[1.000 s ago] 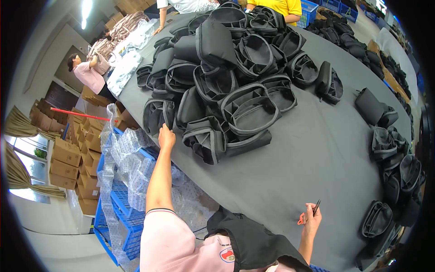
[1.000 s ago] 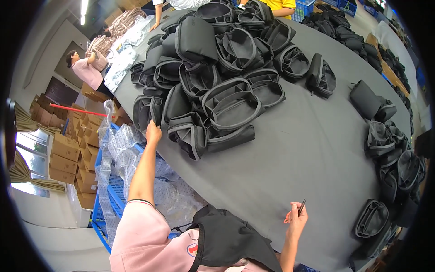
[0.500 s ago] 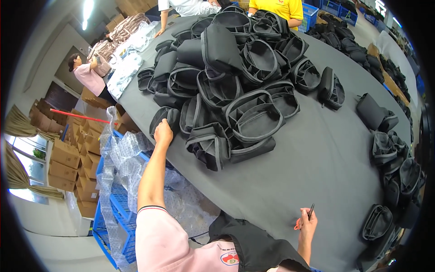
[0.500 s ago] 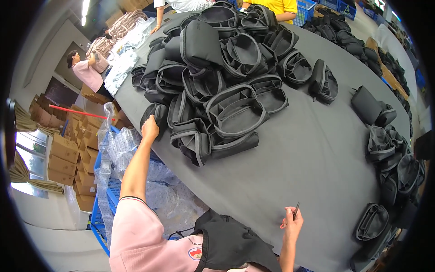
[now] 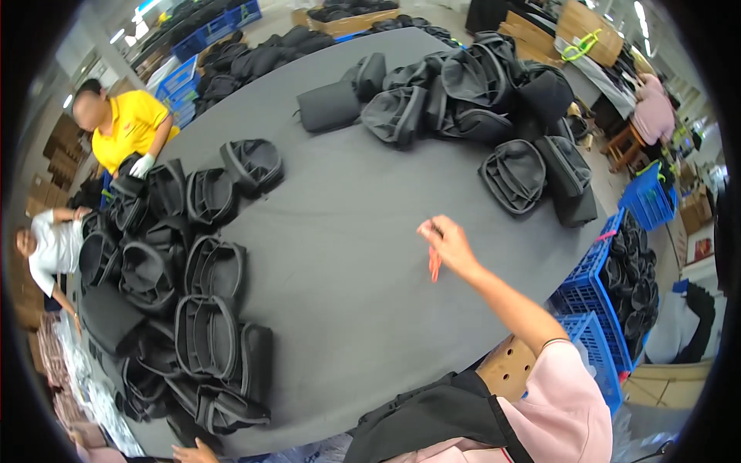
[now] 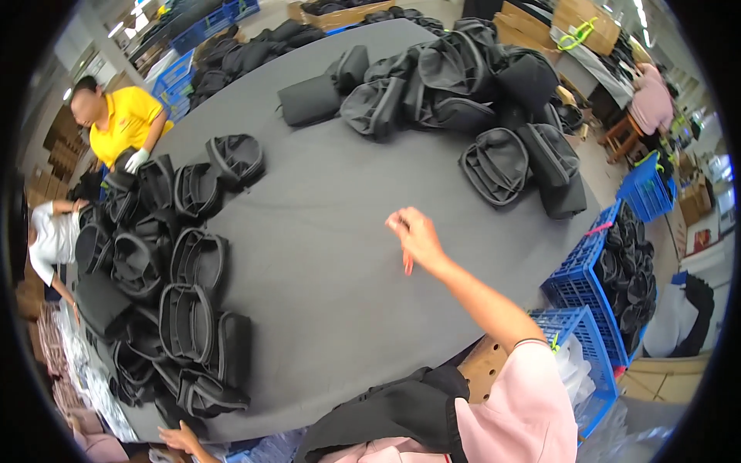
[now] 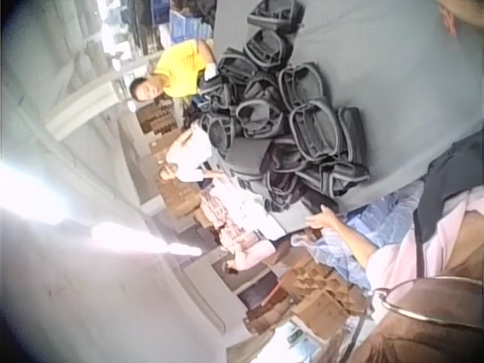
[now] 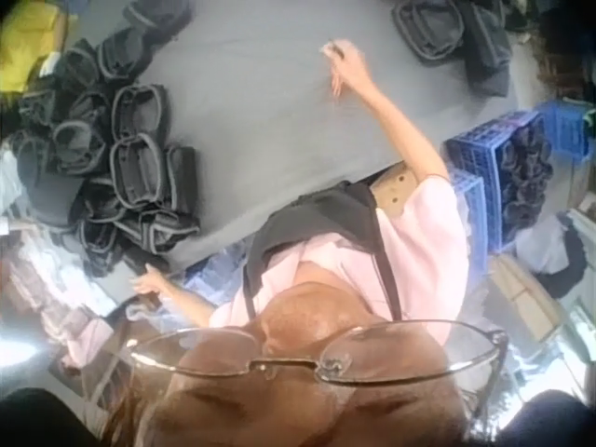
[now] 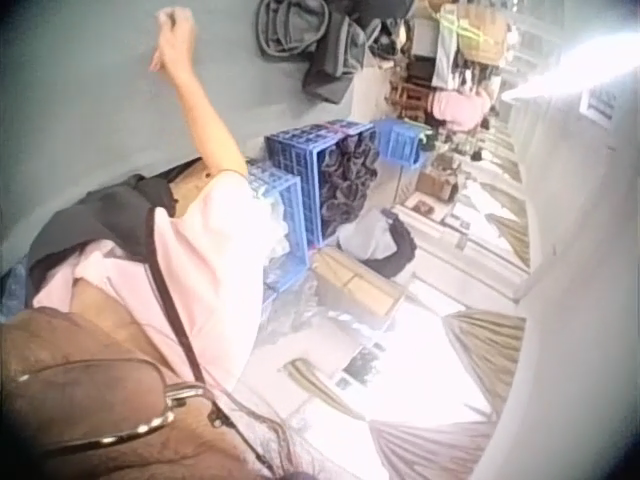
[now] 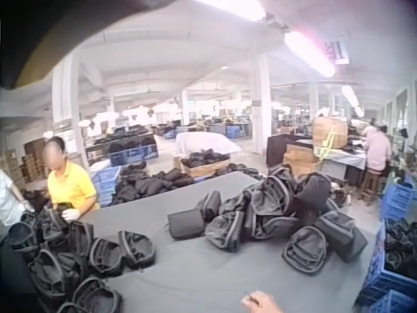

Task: The person is using small scissors to trim excess threads from manufactured fabric pouches at an assembly workstation.

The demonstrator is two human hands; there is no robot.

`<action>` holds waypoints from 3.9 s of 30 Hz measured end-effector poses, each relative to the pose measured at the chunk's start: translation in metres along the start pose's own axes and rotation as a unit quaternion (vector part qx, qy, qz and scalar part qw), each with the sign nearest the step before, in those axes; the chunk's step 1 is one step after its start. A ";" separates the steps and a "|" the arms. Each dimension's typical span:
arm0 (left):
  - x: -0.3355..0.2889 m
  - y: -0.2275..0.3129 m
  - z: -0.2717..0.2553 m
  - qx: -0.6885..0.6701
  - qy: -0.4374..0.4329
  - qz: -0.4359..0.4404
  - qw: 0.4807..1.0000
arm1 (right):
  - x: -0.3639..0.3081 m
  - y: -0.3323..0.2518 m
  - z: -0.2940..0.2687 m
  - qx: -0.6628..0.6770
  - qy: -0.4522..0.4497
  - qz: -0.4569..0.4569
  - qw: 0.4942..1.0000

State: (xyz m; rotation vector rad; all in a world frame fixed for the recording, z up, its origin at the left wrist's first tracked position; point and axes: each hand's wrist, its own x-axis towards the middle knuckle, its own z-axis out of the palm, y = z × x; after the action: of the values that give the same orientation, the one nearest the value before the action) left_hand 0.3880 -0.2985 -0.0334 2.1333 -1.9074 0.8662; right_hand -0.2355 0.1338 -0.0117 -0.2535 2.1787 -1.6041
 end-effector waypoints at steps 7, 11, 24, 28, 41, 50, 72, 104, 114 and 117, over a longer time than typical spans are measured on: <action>0.016 0.081 -0.151 -0.148 0.246 0.089 0.954 | 0.117 -0.017 -0.061 -0.310 0.137 -0.282 0.898; -0.011 0.152 -0.256 -0.334 0.248 0.237 0.878 | 0.179 -0.063 -0.044 -0.423 0.118 -0.201 0.876; -0.125 0.356 -0.311 -0.550 0.042 0.539 0.637 | 0.169 -0.079 -0.034 -0.445 -0.107 -0.300 0.837; -0.175 0.394 -0.337 -0.558 -0.034 0.577 0.596 | 0.090 -0.049 -0.012 -0.360 -0.239 -0.318 0.844; -0.244 0.374 -0.261 -0.365 -0.348 0.502 0.703 | -0.063 0.060 0.080 0.236 0.017 0.036 0.971; -0.235 0.329 -0.264 -0.637 -0.452 0.222 0.584 | -0.117 0.014 0.115 0.286 -0.118 0.087 0.947; -0.266 0.313 -0.257 -0.731 -0.524 0.041 0.436 | -0.157 0.025 0.091 -0.022 -0.065 -0.054 0.996; -0.277 0.313 -0.265 -0.652 -0.433 0.233 0.577 | -0.144 -0.003 0.061 -0.376 -0.083 -0.273 0.882; -0.280 0.315 -0.261 -0.650 -0.439 0.239 0.573 | -0.145 0.002 0.061 -0.330 -0.069 -0.226 0.914; -0.279 0.316 -0.261 -0.681 -0.424 0.215 0.558 | -0.144 0.000 0.061 -0.381 -0.090 -0.226 0.892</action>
State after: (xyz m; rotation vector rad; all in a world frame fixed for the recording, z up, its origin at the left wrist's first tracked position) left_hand -0.0008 0.0093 -0.0428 0.9269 -2.0637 -1.5615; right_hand -0.0798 0.1366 0.0060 -1.1589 2.6101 -0.7582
